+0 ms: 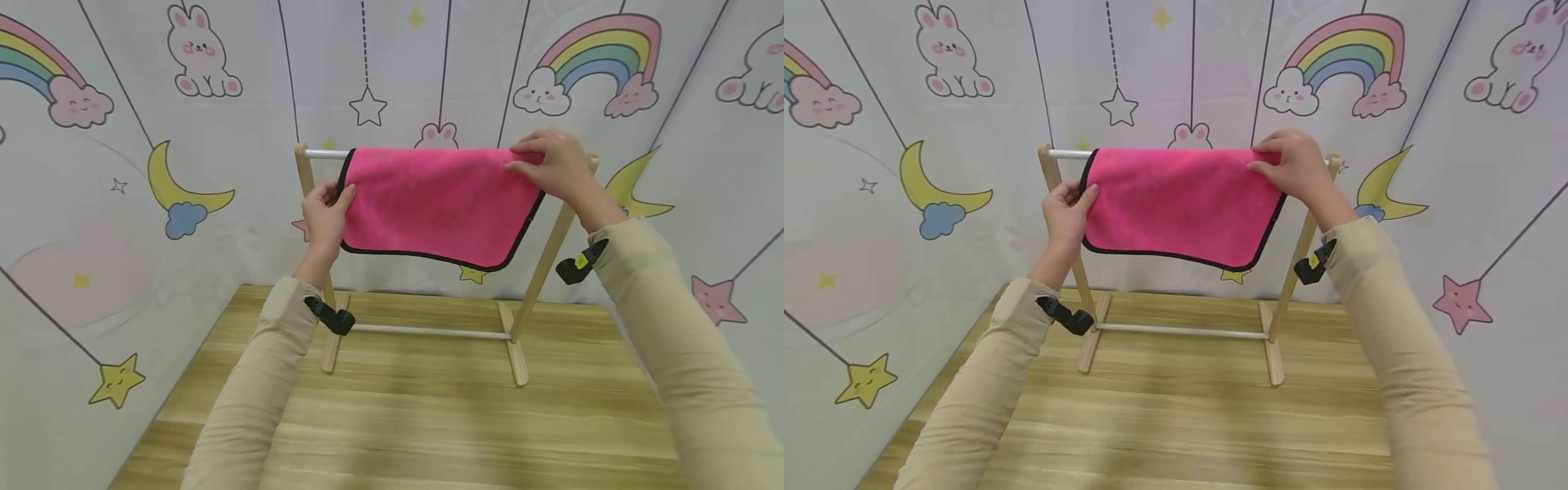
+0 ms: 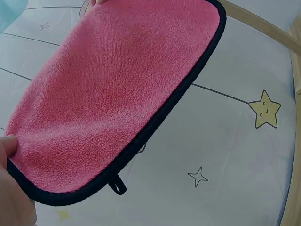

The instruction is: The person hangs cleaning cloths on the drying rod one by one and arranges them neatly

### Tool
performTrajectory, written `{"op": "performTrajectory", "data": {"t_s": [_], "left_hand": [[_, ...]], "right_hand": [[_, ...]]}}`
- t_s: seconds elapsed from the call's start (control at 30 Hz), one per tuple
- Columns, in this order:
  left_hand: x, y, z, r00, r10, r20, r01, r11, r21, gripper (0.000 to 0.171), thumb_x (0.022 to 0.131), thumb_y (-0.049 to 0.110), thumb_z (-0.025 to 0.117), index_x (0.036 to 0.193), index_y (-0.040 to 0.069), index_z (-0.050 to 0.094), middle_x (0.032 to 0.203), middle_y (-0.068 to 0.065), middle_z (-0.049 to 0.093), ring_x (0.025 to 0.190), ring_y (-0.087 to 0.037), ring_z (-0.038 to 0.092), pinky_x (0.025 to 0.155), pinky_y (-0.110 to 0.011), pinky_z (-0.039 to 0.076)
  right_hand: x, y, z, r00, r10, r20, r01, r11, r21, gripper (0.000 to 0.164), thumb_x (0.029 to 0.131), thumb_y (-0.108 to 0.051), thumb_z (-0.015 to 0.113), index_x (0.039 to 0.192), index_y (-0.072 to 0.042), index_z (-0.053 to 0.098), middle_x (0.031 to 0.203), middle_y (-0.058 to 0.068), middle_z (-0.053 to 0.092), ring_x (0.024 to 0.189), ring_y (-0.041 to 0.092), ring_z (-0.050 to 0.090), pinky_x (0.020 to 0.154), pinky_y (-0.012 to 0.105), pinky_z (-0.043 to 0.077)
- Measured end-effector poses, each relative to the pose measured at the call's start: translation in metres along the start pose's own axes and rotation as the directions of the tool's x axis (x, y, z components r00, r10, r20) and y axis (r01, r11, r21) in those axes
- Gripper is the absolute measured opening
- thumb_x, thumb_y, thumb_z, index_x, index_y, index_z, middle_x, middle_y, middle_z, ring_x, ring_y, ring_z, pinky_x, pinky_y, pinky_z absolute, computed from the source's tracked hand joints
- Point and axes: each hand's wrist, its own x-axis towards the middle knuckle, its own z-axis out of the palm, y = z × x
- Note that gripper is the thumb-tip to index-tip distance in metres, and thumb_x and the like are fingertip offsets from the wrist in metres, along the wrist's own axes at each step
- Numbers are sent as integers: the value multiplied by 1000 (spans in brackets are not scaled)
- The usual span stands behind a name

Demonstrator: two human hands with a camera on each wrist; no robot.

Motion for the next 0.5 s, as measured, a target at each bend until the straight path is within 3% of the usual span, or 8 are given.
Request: {"op": "performTrajectory", "data": {"t_s": [0.1, 0.23, 0.33, 0.5], "left_hand": [[1, 1, -1, 1000, -14, -1, 14, 1000, -13, 27, 81, 14, 67, 101, -3, 63, 89, -9, 62, 79, -13, 57, 76, -20, 51], [2, 5, 1, 1000, -20, 3, 20, 1000, -1, 28, 82, 18, 67, 103, -1, 63, 92, -10, 62, 81, -14, 58, 78, -22, 51], [2, 8, 3, 1000, -21, -3, 21, 1000, 10, 29, 82, 20, 67, 103, 1, 63, 94, -10, 63, 82, -14, 58, 80, -22, 51], [1, 5, 3, 999, -47, 4, 47, 999, 22, 30, 81, 21, 67, 103, 1, 63, 95, -10, 62, 84, -15, 58, 81, -23, 51]], "right_hand": [[0, 0, 0, 997, -52, -62, 51, 999, -17, 23, 84, -12, 65, 101, 3, 68, 96, 17, 64, 91, 28, 53, 73, 38, 46], [10, -6, 1, 977, -90, -196, 86, 996, -29, 18, 87, -11, 60, 93, 3, 69, 88, 17, 65, 85, 27, 57, 75, 38, 50], [13, -8, 3, 987, -35, -157, 37, 999, 6, 21, 89, -16, 59, 94, 2, 69, 89, 16, 66, 82, 24, 59, 74, 33, 50], [7, -6, 3, 1000, 10, 0, -10, 999, 43, 24, 83, -19, 67, 98, -1, 69, 94, 13, 66, 83, 22, 58, 69, 26, 46]]}}
